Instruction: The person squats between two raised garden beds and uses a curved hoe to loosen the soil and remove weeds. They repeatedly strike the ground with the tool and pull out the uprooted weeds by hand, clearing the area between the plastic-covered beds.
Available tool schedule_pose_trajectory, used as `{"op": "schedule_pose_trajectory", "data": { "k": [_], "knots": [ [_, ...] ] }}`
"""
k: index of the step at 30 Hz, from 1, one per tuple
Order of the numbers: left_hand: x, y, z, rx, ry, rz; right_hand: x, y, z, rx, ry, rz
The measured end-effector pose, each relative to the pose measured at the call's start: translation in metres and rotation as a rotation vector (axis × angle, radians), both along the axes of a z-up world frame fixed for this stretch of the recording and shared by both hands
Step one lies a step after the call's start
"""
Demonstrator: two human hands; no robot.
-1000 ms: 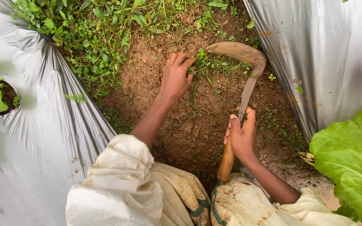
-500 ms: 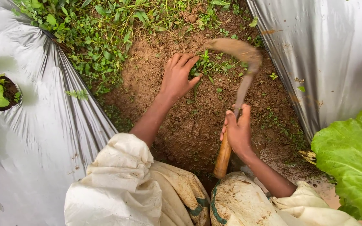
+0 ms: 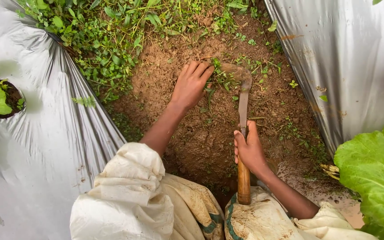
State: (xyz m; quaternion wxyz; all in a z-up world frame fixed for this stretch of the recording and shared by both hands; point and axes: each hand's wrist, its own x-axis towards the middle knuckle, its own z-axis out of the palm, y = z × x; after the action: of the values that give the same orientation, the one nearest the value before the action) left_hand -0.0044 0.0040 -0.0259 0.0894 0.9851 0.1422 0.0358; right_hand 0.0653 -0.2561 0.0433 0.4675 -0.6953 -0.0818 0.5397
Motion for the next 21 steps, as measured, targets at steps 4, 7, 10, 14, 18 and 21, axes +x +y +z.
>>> {"op": "schedule_pose_trajectory", "data": {
  "k": [4, 7, 10, 14, 18, 21],
  "knots": [
    [-0.002, 0.001, -0.012, 0.036, -0.100, -0.040, 0.004, 0.000, -0.001, 0.006, 0.001, -0.007],
    [-0.002, 0.001, -0.014, 0.067, -0.124, -0.035, 0.014, 0.000, 0.003, 0.012, 0.000, 0.004],
    [0.000, 0.002, -0.016, 0.032, -0.089, -0.002, 0.037, 0.003, 0.008, -0.050, -0.028, 0.060],
    [0.005, 0.005, -0.018, 0.064, -0.137, 0.016, 0.064, 0.006, 0.009, -0.023, -0.088, 0.130],
    [0.005, -0.002, 0.004, 0.077, -0.145, 0.022, 0.055, -0.006, 0.001, -0.062, -0.086, 0.174],
    [0.005, -0.008, 0.026, 0.094, -0.130, -0.008, 0.056, -0.009, 0.012, -0.103, -0.036, 0.184]
  ]
}}
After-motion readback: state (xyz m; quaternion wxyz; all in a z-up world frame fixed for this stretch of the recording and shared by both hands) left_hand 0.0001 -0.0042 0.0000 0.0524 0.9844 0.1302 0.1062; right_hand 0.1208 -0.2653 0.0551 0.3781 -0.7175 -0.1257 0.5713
